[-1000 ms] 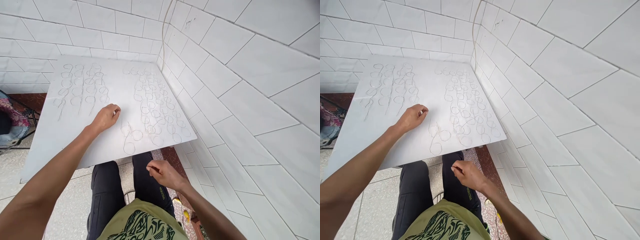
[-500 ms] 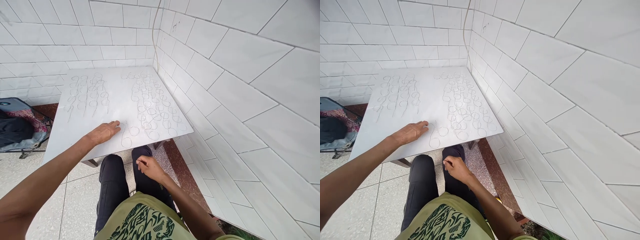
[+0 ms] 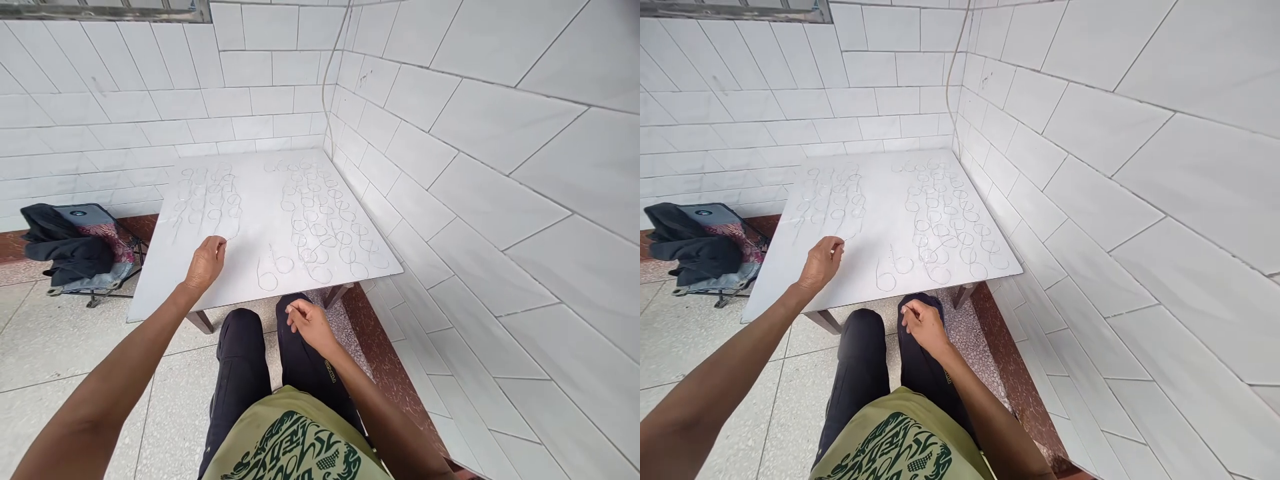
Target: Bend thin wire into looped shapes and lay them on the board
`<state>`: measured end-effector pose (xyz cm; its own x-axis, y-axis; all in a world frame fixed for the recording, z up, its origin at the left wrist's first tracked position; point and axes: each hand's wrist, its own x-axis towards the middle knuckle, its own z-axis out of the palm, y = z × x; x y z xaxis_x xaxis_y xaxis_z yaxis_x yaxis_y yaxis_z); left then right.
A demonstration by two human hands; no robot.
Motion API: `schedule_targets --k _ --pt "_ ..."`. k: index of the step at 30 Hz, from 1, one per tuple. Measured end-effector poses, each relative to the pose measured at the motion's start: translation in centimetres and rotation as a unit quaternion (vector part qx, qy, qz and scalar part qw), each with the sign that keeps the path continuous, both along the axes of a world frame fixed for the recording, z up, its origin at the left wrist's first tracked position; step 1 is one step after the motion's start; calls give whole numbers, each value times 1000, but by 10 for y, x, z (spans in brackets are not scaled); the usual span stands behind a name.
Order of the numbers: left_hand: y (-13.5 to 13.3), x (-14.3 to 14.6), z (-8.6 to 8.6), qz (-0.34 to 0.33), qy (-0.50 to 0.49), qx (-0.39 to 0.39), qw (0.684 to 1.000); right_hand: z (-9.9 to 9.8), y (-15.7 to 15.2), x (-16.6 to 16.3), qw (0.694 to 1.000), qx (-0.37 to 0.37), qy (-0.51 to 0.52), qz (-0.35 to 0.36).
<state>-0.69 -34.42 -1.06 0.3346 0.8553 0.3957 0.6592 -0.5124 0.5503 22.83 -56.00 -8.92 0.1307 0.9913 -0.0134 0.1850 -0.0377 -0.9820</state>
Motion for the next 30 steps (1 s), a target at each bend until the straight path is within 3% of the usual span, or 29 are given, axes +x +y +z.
schedule_targets --k 2,5,10,18,22,26,30 --pt "-2 -1 11 32 -97 -57 993 8 3 -3 1000 5 2 2" --pt "-12 -2 33 23 -251 -169 953 23 4 -9 1000 20 6 6" --pt "-48 -4 53 -16 -320 -295 900 54 9 -18 998 57 -6 19" --pt "-114 8 35 -55 -319 -421 847 71 34 -24 991 73 110 25" --pt "-137 14 29 -75 -322 -457 826 71 41 -10 978 84 156 108" --pt "-151 18 27 -82 -298 -462 831 70 39 -2 978 100 84 160" --pt "-160 21 26 -85 -267 -445 851 70 33 -7 982 105 40 155"
